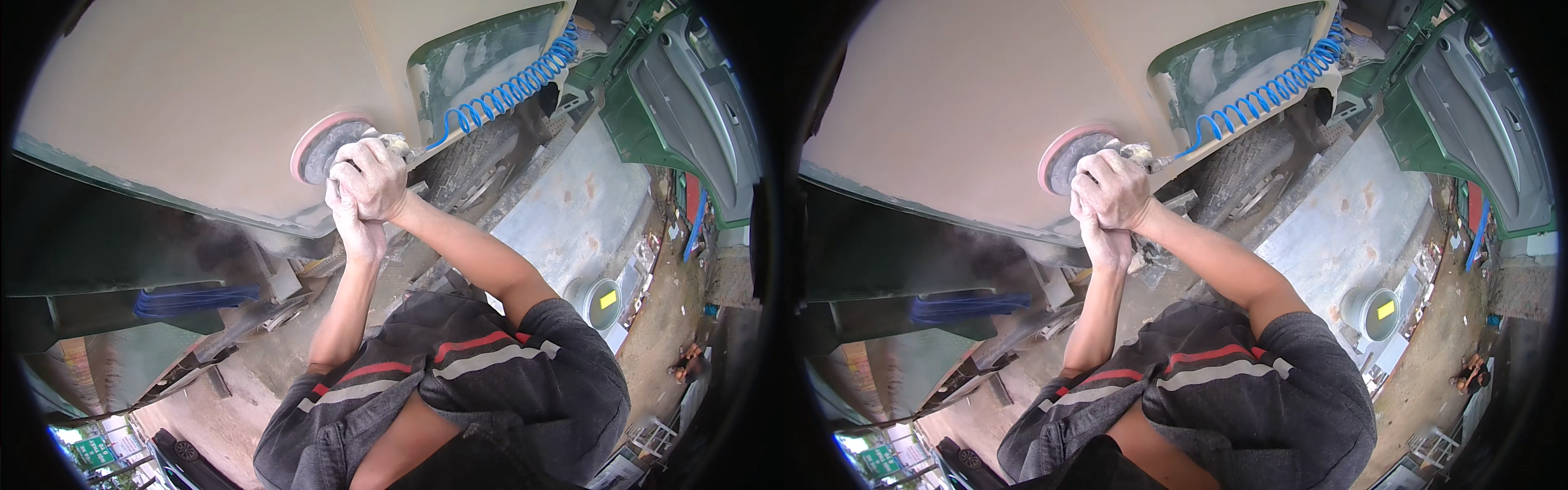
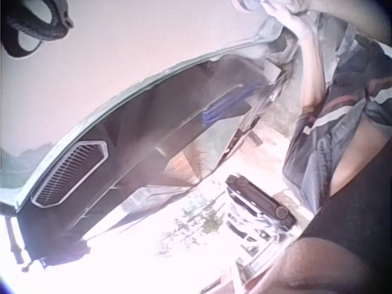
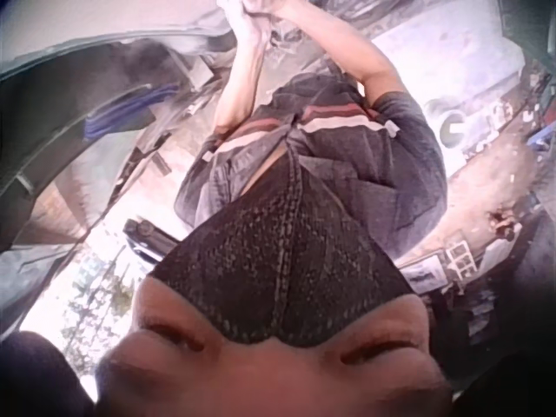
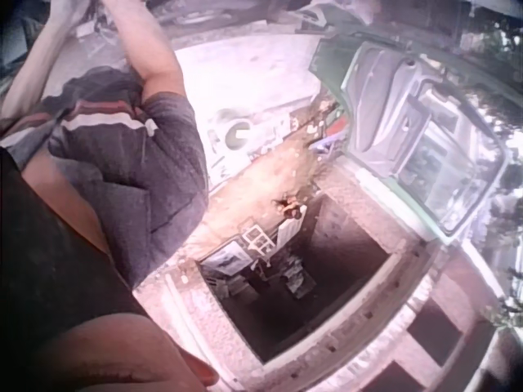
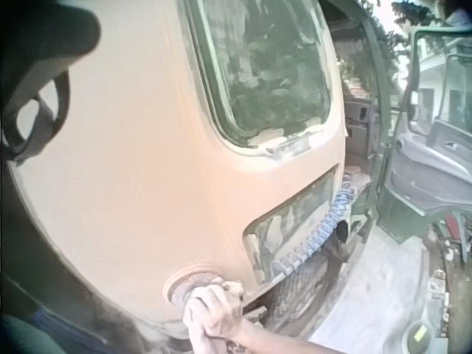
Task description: The person sands a repaired section on the side of a green truck cab using a pneumatic orbital sander, moving the sander across the surface while holding the truck frame with their other hand.
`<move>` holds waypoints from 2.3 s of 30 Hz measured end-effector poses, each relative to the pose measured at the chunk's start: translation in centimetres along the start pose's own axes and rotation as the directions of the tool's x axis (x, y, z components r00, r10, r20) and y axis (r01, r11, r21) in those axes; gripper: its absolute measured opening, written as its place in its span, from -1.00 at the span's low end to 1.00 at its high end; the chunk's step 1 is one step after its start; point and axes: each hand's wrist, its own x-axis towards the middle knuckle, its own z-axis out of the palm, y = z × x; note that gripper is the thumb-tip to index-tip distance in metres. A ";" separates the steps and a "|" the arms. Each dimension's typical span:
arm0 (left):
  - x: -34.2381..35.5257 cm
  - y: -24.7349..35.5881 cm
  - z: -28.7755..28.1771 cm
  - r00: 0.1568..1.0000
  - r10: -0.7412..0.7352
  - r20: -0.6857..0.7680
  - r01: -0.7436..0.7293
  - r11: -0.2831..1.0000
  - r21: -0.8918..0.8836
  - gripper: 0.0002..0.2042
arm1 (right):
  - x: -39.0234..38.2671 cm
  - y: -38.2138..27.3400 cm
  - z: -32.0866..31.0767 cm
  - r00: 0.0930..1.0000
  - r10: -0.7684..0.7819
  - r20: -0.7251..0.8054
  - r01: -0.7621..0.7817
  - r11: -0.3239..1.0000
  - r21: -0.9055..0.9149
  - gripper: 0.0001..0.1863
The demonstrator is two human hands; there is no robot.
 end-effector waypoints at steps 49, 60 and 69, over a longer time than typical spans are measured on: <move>0.5 1.4 1.5 0.990 0.122 0.073 -0.138 0.950 0.280 -0.39 | 1.0 0.9 -0.3 0.995 0.052 -0.087 -0.044 0.995 0.093 -0.85; 0.2 -0.1 2.1 0.990 0.138 -0.012 -0.122 0.912 0.393 -0.41 | -0.4 2.3 -0.7 0.996 0.057 -0.072 -0.049 0.992 0.114 -0.84; -1.3 -1.9 -0.4 0.986 0.133 -0.097 -0.083 0.909 0.409 -0.35 | -3.5 2.1 -0.2 0.989 0.042 0.145 -0.059 0.992 0.116 -0.80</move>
